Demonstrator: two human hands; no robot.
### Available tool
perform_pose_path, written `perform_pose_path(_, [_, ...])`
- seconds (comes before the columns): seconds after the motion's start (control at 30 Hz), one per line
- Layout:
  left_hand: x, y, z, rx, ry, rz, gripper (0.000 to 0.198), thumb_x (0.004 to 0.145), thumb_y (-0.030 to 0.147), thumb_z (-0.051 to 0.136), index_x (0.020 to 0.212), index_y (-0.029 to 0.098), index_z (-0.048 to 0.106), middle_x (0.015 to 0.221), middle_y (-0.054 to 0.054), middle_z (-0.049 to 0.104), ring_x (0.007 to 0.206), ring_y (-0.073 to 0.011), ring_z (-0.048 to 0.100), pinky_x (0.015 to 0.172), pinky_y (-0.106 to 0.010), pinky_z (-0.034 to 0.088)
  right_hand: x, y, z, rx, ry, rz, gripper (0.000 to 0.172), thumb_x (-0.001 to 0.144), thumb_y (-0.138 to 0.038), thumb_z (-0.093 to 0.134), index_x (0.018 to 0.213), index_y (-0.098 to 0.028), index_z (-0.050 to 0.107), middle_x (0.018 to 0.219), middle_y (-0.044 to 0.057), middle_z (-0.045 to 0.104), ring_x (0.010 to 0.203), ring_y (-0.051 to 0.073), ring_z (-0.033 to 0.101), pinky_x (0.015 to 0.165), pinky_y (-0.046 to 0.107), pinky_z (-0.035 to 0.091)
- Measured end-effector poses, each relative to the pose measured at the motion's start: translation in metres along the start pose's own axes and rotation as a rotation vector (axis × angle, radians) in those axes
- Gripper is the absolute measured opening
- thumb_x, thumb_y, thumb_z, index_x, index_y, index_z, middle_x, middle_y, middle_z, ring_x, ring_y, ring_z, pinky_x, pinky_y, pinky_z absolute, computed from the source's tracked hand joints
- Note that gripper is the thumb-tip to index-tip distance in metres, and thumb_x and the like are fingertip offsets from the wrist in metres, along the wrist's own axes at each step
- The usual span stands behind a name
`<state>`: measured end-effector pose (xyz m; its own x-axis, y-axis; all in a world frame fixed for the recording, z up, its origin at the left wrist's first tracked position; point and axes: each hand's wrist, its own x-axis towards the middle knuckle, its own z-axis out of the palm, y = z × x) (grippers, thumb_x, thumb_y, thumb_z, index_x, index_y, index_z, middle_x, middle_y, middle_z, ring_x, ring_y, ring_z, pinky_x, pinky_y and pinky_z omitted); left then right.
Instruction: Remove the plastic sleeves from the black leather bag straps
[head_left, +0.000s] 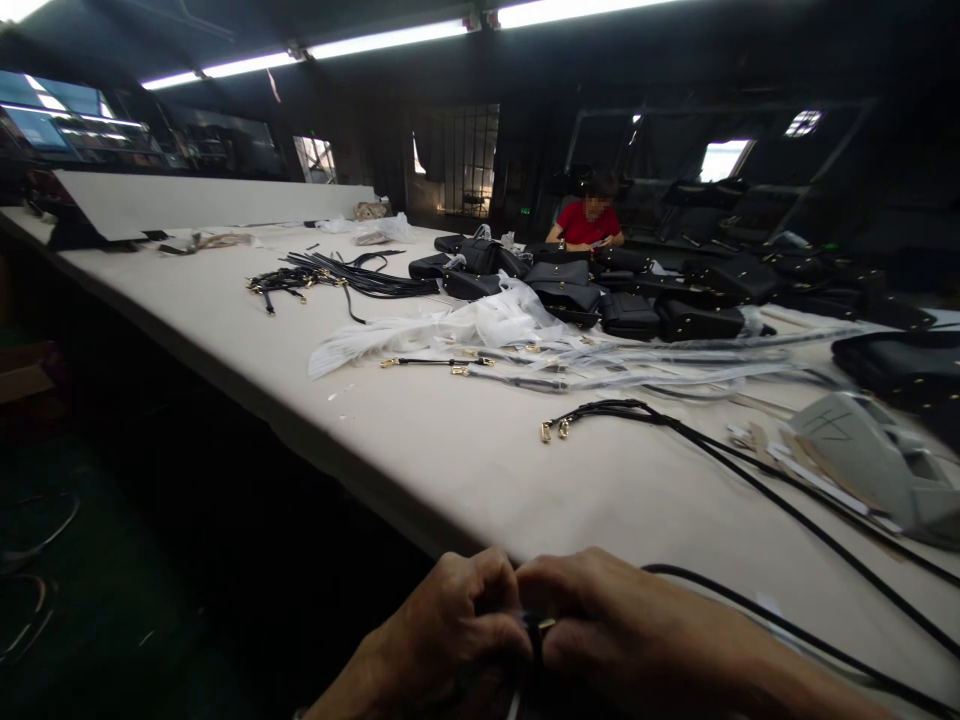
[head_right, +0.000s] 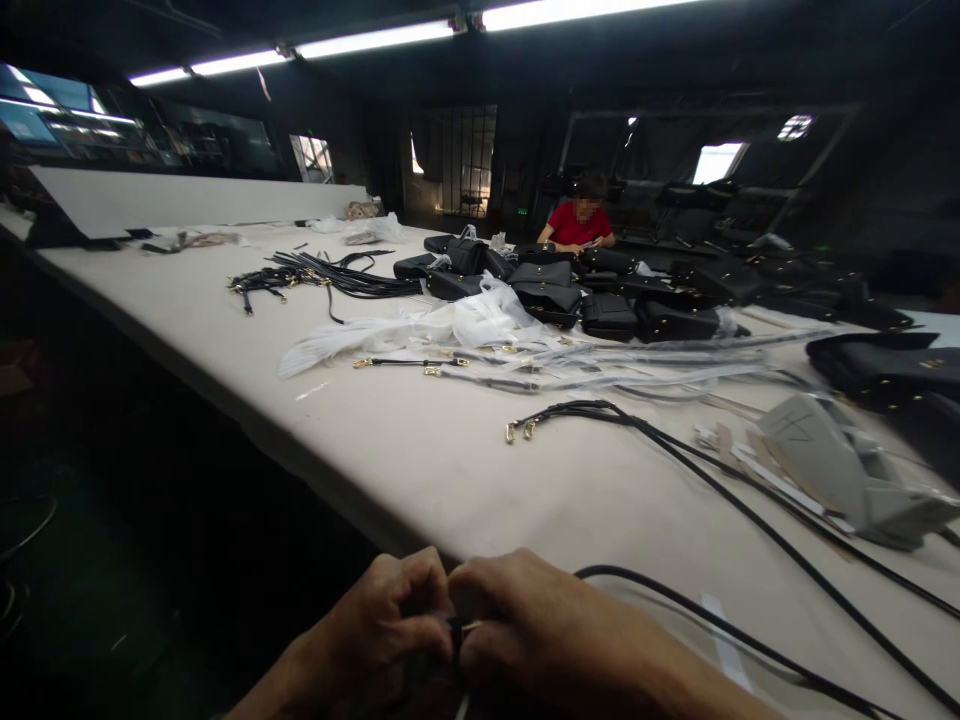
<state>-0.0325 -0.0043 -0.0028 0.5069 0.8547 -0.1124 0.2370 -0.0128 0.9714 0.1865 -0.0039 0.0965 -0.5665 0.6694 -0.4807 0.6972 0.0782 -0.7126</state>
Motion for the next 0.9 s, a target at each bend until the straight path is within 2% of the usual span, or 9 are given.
perform_pose_path(0.07, [0.002,0.0,-0.004,0.01,-0.019,0.018,0.042,0.059,0.031,0.09,0.09,0.019,0.064,0.073,0.005,0.067,0.065,-0.0131,0.057,0.057,-0.02,0.039,0.003,0.007,0.0,0.181,-0.119,0.016,0.037,0.071,-0.016,0.062,0.106,-0.025,0.072,0.085,-0.002,0.069,0.077,0.016,0.063,0.063,0.02,0.043])
perform_pose_path(0.13, [0.001,-0.002,-0.011,-0.053,-0.057,0.045,0.051,0.062,0.039,0.087,0.102,0.02,0.063,0.084,0.002,0.07,0.075,-0.0169,0.06,0.065,-0.023,0.043,0.004,0.014,0.001,0.409,-0.162,0.043,0.04,0.069,-0.015,0.061,0.107,-0.021,0.073,0.08,-0.001,0.069,0.073,0.016,0.064,0.063,0.02,0.044])
perform_pose_path(0.2, [-0.003,-0.007,-0.017,-0.126,-0.113,0.027,0.034,0.076,0.042,0.073,0.099,0.018,0.064,0.086,0.0,0.069,0.078,-0.0178,0.058,0.068,-0.024,0.043,0.003,0.019,0.003,0.598,-0.135,0.057,0.039,0.068,-0.016,0.064,0.106,-0.018,0.073,0.078,0.0,0.07,0.071,0.016,0.064,0.066,0.022,0.047])
perform_pose_path(0.27, [-0.008,-0.013,-0.019,-0.171,-0.148,-0.049,0.021,0.083,0.035,0.061,0.088,0.015,0.064,0.08,0.0,0.064,0.074,-0.016,0.054,0.066,-0.024,0.041,0.002,0.024,0.004,0.695,-0.087,0.057,0.039,0.066,-0.016,0.068,0.104,-0.016,0.073,0.075,0.001,0.071,0.069,0.015,0.064,0.066,0.023,0.048])
perform_pose_path(0.37, [-0.011,-0.02,-0.017,-0.232,-0.131,-0.136,0.016,0.078,0.03,0.063,0.079,0.015,0.059,0.069,0.003,0.057,0.065,-0.0133,0.048,0.062,-0.023,0.038,0.0,0.03,0.005,0.656,-0.001,0.092,0.033,0.063,-0.015,0.071,0.096,-0.014,0.074,0.069,0.0,0.07,0.062,0.013,0.063,0.058,0.019,0.046])
perform_pose_path(0.47, [-0.011,-0.019,-0.014,-0.268,-0.098,-0.139,0.023,0.073,0.035,0.069,0.076,0.015,0.057,0.065,0.004,0.052,0.062,-0.0117,0.042,0.056,-0.021,0.033,-0.002,0.03,0.005,0.558,0.073,0.155,0.026,0.062,-0.014,0.07,0.088,-0.014,0.074,0.061,-0.002,0.067,0.053,0.011,0.059,0.047,0.016,0.04])
perform_pose_path(0.67, [-0.005,-0.001,-0.006,-0.155,-0.066,-0.108,0.017,0.071,0.026,0.072,0.076,0.016,0.06,0.068,0.004,0.055,0.065,-0.0122,0.046,0.06,-0.021,0.036,-0.005,0.02,0.001,0.762,0.04,0.133,0.025,0.057,-0.029,0.079,0.073,-0.013,0.067,0.054,-0.001,0.064,0.043,0.01,0.053,0.041,0.017,0.039])
perform_pose_path(0.8, [0.0,0.001,0.003,-0.001,0.058,0.045,0.014,0.075,0.027,0.069,0.076,0.016,0.06,0.071,0.002,0.059,0.067,-0.0141,0.051,0.064,-0.024,0.039,-0.009,0.027,-0.004,0.663,0.063,0.145,0.029,0.067,-0.04,0.075,0.066,-0.014,0.062,0.049,-0.002,0.06,0.041,0.006,0.045,0.04,0.015,0.029])
perform_pose_path(0.9, [0.0,0.002,0.006,-0.017,0.078,0.032,0.009,0.071,0.022,0.068,0.075,0.016,0.062,0.069,0.002,0.058,0.066,-0.0137,0.051,0.063,-0.023,0.039,-0.018,0.032,-0.009,0.558,0.037,0.061,0.022,0.077,-0.034,0.067,0.075,-0.012,0.067,0.06,-0.001,0.064,0.052,0.007,0.049,0.048,0.016,0.032])
